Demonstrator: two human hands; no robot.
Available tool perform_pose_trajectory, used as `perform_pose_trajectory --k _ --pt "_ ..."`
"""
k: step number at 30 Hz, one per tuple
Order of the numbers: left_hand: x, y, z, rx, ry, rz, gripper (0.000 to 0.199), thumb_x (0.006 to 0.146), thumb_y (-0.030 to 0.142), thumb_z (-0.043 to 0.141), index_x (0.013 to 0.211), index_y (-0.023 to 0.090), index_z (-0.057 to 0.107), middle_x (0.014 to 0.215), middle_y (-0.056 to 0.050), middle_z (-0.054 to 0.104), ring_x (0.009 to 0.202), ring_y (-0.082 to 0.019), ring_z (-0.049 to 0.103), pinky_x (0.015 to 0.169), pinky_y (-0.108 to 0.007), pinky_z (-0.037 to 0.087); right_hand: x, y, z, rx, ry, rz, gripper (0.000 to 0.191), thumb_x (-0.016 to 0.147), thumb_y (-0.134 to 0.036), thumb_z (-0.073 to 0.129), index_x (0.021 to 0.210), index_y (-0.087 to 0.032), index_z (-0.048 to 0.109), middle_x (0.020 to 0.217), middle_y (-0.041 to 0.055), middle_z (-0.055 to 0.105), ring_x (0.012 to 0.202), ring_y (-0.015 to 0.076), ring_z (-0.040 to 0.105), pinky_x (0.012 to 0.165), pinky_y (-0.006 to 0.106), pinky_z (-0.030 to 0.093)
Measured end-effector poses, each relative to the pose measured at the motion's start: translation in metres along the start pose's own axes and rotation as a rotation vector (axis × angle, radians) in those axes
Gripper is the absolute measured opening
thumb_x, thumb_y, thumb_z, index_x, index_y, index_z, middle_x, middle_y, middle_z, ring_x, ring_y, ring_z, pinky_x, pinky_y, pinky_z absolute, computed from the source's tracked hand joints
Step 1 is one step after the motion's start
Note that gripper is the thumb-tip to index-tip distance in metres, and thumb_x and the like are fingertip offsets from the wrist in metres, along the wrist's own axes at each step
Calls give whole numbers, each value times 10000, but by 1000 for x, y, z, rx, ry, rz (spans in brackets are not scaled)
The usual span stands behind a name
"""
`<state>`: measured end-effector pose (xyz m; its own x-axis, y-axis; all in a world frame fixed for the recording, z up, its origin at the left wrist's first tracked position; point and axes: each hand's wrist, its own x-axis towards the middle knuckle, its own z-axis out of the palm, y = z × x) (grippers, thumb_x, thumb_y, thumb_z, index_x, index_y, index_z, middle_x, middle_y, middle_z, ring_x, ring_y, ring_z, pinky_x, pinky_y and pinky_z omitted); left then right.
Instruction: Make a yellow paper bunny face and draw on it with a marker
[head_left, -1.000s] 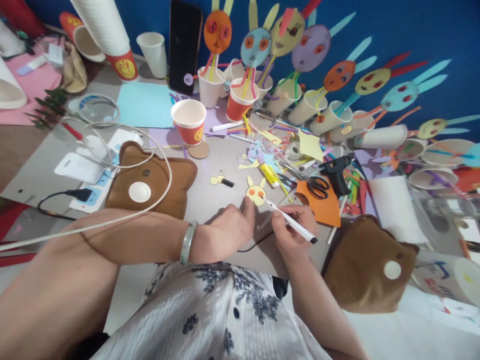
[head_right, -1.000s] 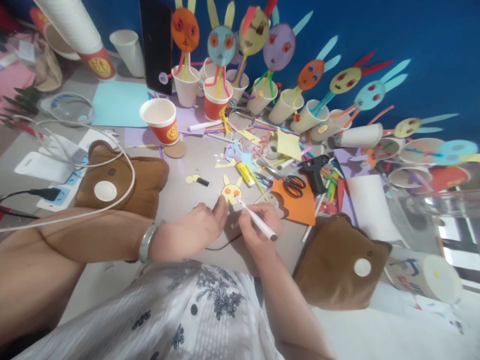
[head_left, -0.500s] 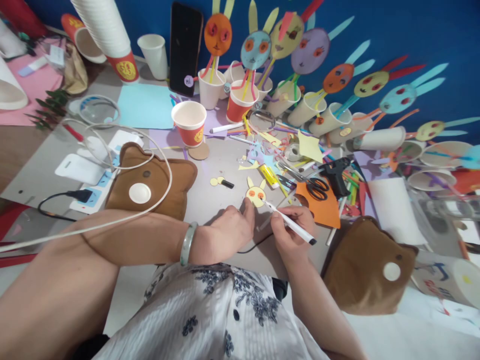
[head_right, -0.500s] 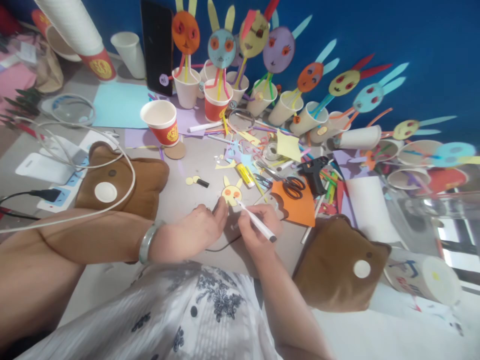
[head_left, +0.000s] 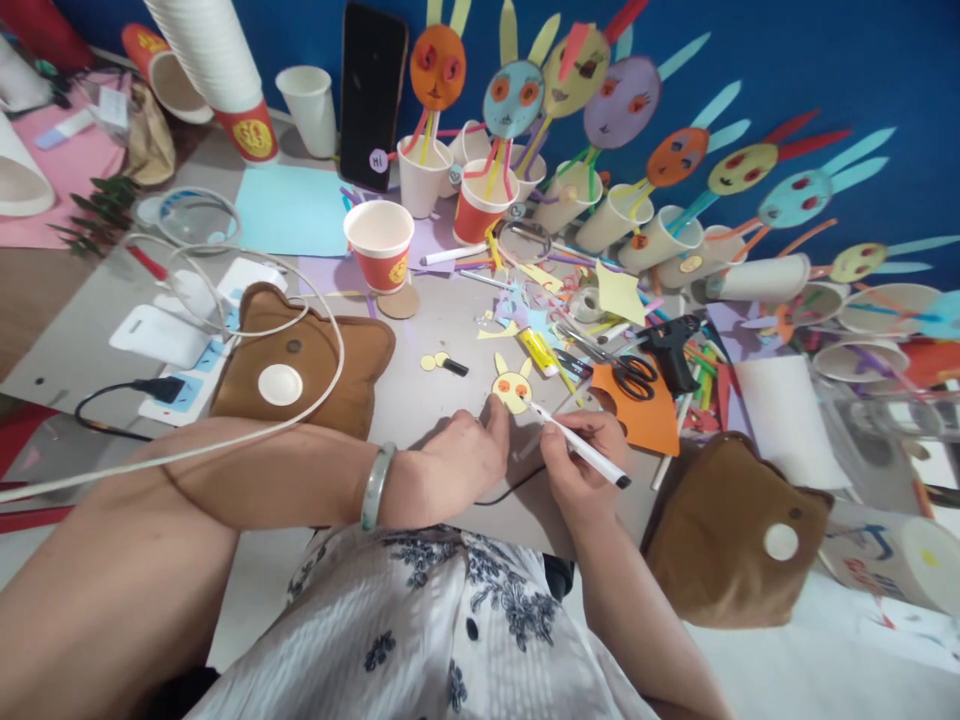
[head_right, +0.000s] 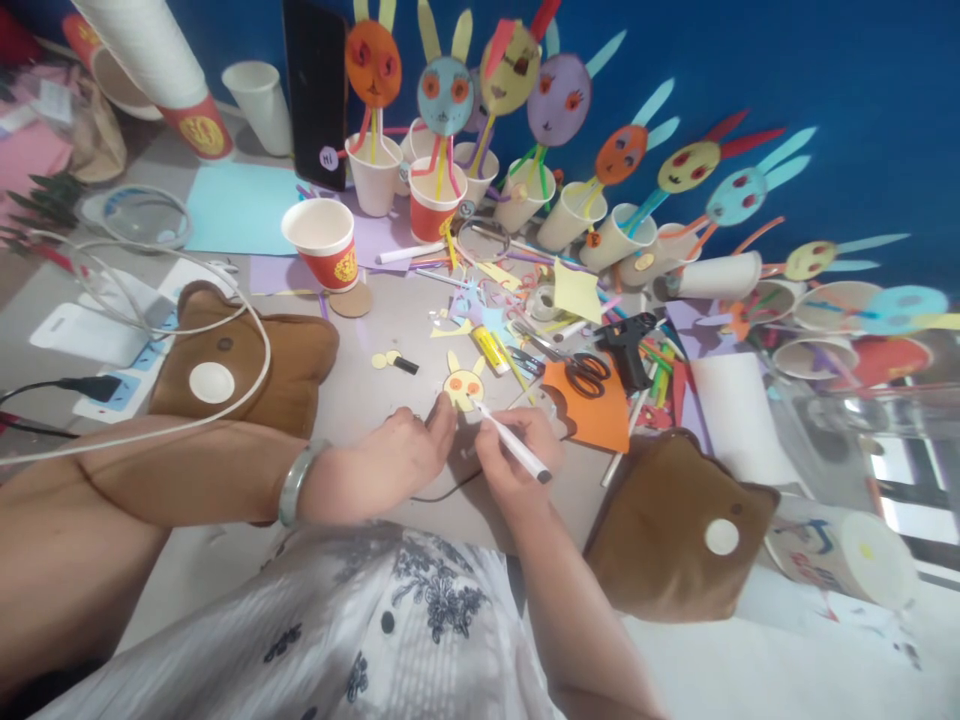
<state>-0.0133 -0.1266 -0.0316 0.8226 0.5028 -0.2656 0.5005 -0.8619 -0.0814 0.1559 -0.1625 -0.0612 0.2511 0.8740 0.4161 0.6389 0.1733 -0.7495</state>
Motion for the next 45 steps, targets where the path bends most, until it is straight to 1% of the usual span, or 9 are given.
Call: perform_pose_trajectory --k 5,13,18,22,28,31,37,43,45 --pt "-1 -3 -5 -3 -17 16 581 947 -8 409 1520 3 506 1580 -370 427 1084 -340 764 711 -368 640 0 1 0 -10 -9 10 124 876 -324 719 876 -213 664 666 -2 650 535 145 578 501 283 467" --pt "-8 -12 -25 -109 -28 25 556 934 -36 481 1485 1 547 1546 -379 462 1193 -378 722 761 -360 677 0 1 0 -2 -7 1 104 881 -298 714 880 -211 657 668 1 656 531 150 588 493 287 475" --pt "-8 -13 -27 -42 -74 58 581 946 -45 421 1521 -9 492 1572 -378 426 1209 -364 717 756 -354 669 -2 5 1 -1 -11 34 142 884 -341 713 886 -213 652 674 -1 654 529 152 590 492 294 477" --pt "-8 -13 -28 -63 -73 52 586 937 -49 429 1518 -5 497 1565 -376 440 1219 -364 713 757 -353 667 -5 11 2 17 8 91 179 892 -373 717 913 -211 644 706 8 655 558 167 624 516 311 508" --pt "-4 -9 -21 -60 -97 22 617 933 -43 390 1546 -20 450 1589 -391 386 1090 -344 766 779 -402 661 -7 12 3 26 19 109 211 919 -402 702 944 -204 634 727 13 654 570 167 614 529 318 508" --pt "-3 -10 -21 -41 -122 45 629 931 -53 352 1555 -33 425 1604 -387 355 1165 -349 739 803 -399 654 -6 11 3 16 16 103 230 925 -417 697 968 -199 640 717 13 654 565 168 608 534 324 508" --pt "-7 -14 -31 -60 -148 65 639 922 -77 333 1553 -33 426 1598 -388 358 1142 -335 750 779 -389 661 -6 11 4 15 13 82 198 928 -373 704 984 -192 646 730 12 677 575 168 633 559 323 511" --pt "-8 -14 -33 -73 -126 65 626 930 -76 345 1547 -22 441 1602 -364 386 1276 -334 684 806 -354 659 -5 9 5 31 6 117 190 926 -364 709 965 -192 640 700 11 701 554 179 661 538 316 520" --pt "-7 -14 -34 -63 -147 68 626 938 -72 327 1552 -18 435 1609 -362 375 1249 -325 701 800 -358 659 -5 9 5 44 8 117 181 924 -355 710 971 -194 642 710 15 703 563 185 673 538 320 530"
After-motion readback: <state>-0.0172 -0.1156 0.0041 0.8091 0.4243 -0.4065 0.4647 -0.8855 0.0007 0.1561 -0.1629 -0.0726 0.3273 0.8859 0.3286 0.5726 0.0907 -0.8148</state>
